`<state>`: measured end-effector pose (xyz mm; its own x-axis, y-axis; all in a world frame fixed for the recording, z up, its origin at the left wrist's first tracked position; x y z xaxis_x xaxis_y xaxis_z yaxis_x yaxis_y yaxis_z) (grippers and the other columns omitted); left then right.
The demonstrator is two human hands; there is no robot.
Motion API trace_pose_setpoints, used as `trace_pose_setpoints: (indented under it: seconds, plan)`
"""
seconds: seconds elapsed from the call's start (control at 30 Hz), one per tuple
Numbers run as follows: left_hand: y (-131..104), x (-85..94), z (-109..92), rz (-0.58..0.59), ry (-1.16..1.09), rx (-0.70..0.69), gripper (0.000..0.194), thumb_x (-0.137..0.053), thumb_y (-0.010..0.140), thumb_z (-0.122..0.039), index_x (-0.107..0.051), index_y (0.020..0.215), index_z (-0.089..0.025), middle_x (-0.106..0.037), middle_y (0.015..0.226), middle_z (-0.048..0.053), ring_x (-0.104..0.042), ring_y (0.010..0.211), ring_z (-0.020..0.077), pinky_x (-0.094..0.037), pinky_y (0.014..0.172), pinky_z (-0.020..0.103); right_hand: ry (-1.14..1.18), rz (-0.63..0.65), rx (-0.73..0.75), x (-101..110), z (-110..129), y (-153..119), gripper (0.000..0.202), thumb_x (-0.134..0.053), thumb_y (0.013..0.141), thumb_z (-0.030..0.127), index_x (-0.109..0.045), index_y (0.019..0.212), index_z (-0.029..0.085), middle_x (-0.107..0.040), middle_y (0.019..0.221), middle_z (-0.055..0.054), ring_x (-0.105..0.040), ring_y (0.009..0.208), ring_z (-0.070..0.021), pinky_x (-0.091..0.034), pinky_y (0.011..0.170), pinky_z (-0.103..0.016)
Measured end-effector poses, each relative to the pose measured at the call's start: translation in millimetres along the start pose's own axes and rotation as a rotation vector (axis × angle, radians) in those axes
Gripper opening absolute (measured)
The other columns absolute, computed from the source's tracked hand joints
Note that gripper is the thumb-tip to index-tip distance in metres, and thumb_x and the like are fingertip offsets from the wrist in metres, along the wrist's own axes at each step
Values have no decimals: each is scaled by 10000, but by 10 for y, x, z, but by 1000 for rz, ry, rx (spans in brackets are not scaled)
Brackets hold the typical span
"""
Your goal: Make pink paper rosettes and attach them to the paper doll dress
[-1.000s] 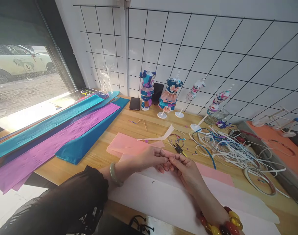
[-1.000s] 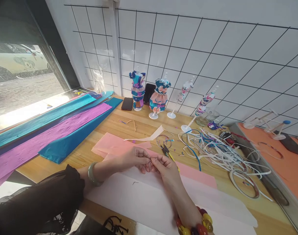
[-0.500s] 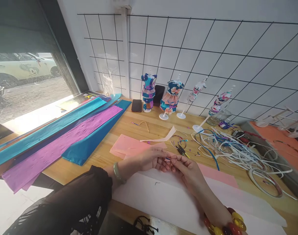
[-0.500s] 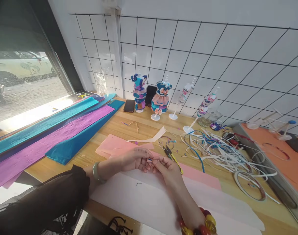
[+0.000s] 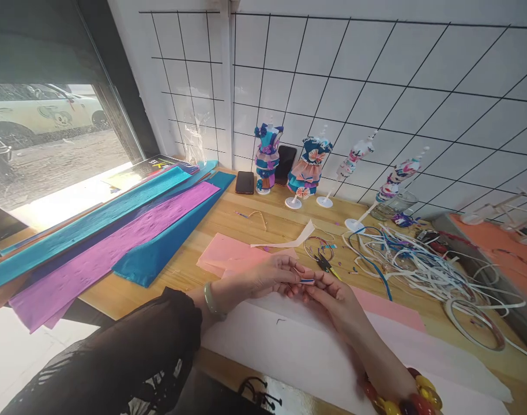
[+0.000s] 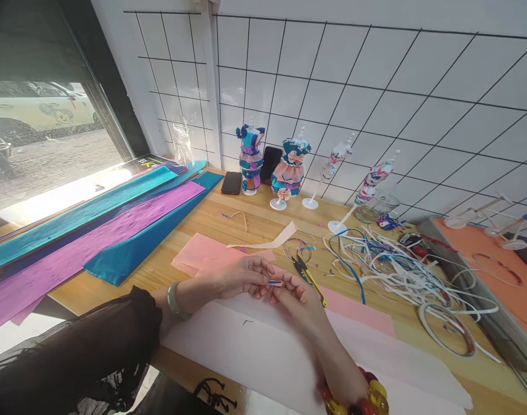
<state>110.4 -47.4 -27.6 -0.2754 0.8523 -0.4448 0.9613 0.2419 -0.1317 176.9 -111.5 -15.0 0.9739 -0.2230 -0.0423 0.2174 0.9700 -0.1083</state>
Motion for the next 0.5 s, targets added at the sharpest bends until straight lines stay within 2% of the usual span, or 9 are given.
trace_pose_setpoints:
  seconds: [0.17,0.3,0.43,0.5]
  plan:
    - [16,44,-62,-99,222,-143,293,-658,677,-239,-518,914,-138,-567,587,-19,-554,524,108,-409,508,233,-45,-67,40,9,30,2,368,-673,705,419,-575,979,194,-671,745,-42,-607,669,-166,-474,664,-321]
    - [-43,-11,-191,-153,450,-338,225,-613,715,-211,-510,905,-152,-589,685,1,-574,620,107,-422,573,227,-184,-152,90,70,22,-18,339,-616,755,446,-557,968,190,-618,651,-7,-593,646,-158,-474,660,-308]
    - [-114,-33,-271,-240,719,-405,219,-574,732,-171,-545,948,-168,-612,767,19,-557,683,107,-412,609,219,-333,-163,142,117,21,-47,319,-548,813,408,-539,1055,201,-646,878,-64,-606,773,-180,-482,728,-325]
    - [-131,-27,-277,-253,745,-388,234,-581,723,-167,-561,956,-176,-622,817,28,-557,727,117,-419,638,225,-425,-149,177,125,47,-51,317,-540,820,381,-536,1089,214,-632,1002,-85,-598,858,-197,-480,766,-337]
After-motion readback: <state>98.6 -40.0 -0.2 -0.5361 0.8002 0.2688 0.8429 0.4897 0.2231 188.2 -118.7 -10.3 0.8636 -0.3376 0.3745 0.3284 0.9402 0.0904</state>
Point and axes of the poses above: each hand's wrist, its own y-axis towards the middle knuckle, its own x-axis out of the back of the hand, z = x × y, the point moved 8 cm from there along y, towards the middle knuckle
